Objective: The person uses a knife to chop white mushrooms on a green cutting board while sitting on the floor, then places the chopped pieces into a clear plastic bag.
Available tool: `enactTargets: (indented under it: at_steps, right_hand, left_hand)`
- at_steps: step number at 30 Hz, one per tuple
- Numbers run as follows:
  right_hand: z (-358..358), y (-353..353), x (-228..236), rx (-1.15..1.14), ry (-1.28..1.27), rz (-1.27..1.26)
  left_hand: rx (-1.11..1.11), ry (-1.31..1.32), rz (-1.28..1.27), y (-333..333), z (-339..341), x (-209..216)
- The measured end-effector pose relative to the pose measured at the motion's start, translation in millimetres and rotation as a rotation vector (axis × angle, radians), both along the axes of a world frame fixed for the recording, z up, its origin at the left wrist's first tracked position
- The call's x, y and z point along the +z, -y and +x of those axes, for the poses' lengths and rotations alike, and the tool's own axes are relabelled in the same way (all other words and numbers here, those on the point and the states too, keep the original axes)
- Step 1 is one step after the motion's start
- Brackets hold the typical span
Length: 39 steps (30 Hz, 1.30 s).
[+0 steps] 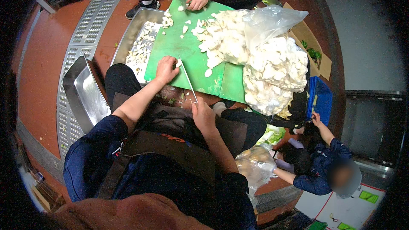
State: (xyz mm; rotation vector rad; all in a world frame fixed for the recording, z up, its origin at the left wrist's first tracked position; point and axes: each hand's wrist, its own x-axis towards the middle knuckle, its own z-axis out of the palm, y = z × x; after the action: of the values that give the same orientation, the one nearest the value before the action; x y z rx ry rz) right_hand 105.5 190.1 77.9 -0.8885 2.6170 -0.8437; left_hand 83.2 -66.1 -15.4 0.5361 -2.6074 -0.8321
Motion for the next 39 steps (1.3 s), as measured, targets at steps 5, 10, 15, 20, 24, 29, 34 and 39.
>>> enactTargets:
  at_steps: [5,10,15,20,24,29,34,39]
  right_hand:
    - [-4.3,0.8,-1.2,0.027,-0.037,-0.022]
    - [-8.2,5.1,-0.6,0.054,0.011,0.046]
    - [-7.8,8.3,-0.5,0.073,-0.012,0.043]
    - [-12.8,14.9,-20.8,0.049,0.073,0.178]
    - [-11.4,24.0,-29.8,0.036,0.046,0.116]
    - [-2.5,10.0,-14.2,-0.075,0.055,-0.036]
    - [-1.6,17.1,-27.9,-0.093,0.054,0.027]
    - [6.1,57.0,-34.5,-0.013,0.148,0.058]
  left_hand:
    - [-0.042,-0.090,0.025,4.3,2.4,-10.0]
    - [-0.079,-0.068,0.010,9.0,0.1,-12.1]
    - [-0.093,-0.080,0.002,9.7,3.9,-9.1]
    - [-0.117,-0.086,-0.035,9.1,4.4,-3.3]
    - [-0.117,-0.063,-0.030,10.3,3.6,-2.4]
    - [-0.006,-0.103,0.033,4.6,13.8,4.2]
    - [-0.099,-0.098,-0.116,-3.7,-0.1,2.6]
    - [0.072,-0.068,-0.323,38.5,-1.9,-12.9]
